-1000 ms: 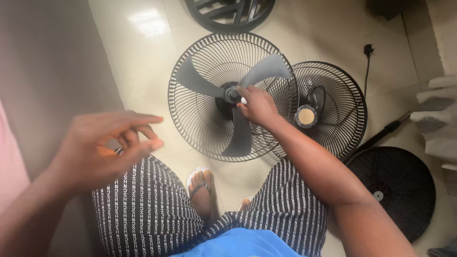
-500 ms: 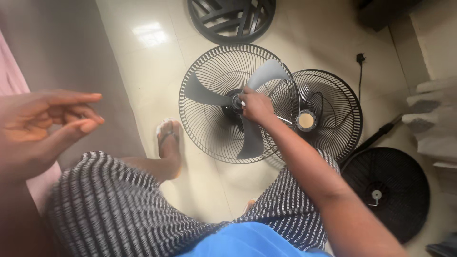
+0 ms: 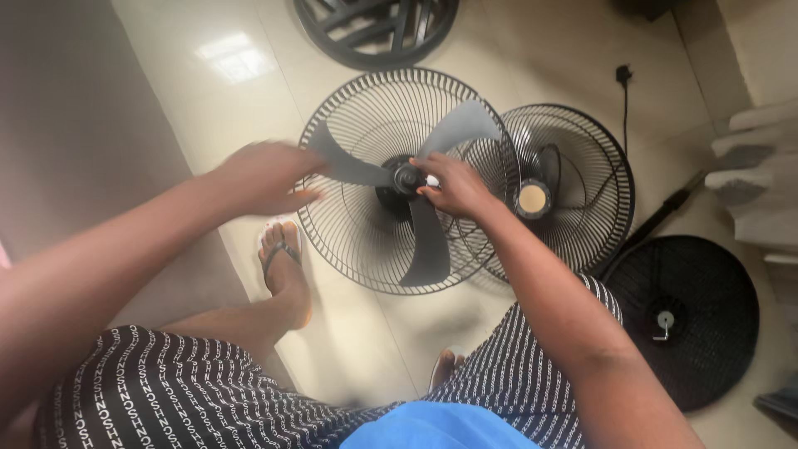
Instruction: The person uses a screwdriver to remove screws from the front grille of a standing electric fan, then detaches the grille to expose the fan blades and motor housing. The person continues to unscrew the central hub nut to separate the fan blade assembly from the motor.
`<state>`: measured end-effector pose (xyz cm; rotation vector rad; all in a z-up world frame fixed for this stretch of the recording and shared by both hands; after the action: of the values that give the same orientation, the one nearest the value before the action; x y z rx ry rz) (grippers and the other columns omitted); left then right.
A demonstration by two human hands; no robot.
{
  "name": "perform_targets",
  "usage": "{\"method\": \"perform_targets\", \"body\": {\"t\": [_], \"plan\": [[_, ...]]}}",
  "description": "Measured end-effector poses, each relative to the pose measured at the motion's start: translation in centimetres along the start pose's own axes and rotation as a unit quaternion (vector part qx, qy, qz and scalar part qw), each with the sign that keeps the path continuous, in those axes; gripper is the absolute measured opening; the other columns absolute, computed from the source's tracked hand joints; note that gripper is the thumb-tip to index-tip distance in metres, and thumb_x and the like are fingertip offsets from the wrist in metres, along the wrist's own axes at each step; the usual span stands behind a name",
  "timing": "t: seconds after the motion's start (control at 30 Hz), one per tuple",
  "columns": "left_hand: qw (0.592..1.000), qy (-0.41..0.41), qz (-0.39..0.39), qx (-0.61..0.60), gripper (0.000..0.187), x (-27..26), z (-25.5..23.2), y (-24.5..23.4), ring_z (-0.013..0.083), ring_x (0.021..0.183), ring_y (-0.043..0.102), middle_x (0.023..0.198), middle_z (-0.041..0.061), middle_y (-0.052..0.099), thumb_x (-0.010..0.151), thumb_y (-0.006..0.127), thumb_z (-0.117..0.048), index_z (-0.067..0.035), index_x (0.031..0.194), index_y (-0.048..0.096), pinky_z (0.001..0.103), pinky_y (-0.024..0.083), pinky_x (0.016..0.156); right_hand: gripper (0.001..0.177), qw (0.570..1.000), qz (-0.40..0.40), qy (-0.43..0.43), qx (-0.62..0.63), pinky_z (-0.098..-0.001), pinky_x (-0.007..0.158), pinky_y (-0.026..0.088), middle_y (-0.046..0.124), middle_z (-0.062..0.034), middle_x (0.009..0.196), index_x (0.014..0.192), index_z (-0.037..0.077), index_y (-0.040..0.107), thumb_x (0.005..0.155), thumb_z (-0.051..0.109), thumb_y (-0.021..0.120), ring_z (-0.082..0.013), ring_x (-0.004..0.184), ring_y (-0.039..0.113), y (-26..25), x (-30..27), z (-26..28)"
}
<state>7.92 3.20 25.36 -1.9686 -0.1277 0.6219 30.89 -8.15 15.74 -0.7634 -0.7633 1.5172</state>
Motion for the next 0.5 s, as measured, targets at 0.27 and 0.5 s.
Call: {"method": "perform_targets", "body": {"t": [0.27, 0.5], "plan": [[0.975, 0.191, -0.096, 0.054, 0.087, 11.9, -0.3, 9.7, 0.0326, 0.127, 0.053, 0.134, 0.015, 0.059, 0.069, 0.083, -0.049, 0.000, 0.135, 0.055, 0.049, 0.040, 0.101, 0.040, 0.996, 0.046, -0.016, -0.081, -0.0494, 0.078, 0.054, 0.066, -0.0113, 0.109, 0.121, 0.009, 0.069, 0.084, 0.020, 0.077, -0.0362, 0.094, 0.067, 1.5, 1.5, 1.9], [0.992, 0.076, -0.096, 0.025, 0.068, 14.8, 0.9, 13.8, 0.0250, 0.118, 0.060, 0.113, 0.009, 0.069, 0.080, 0.075, -0.049, -0.015, 0.137, 0.062, 0.046, 0.035, 0.102, 0.031, 0.992, -0.018, -0.073, -0.103, -0.0499, 0.066, 0.055, 0.067, -0.0107, 0.103, 0.106, 0.005, 0.068, 0.077, 0.014, 0.074, -0.0378, 0.080, 0.068, 1.5, 1.3, 2.2]]}}
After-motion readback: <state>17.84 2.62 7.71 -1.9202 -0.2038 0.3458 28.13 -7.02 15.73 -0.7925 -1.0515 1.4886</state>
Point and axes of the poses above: each hand's wrist, its own x-axis towards the middle knuckle, its own y-axis out of the palm, z = x × y, the point moved 7 cm from there along x, towards the middle knuckle
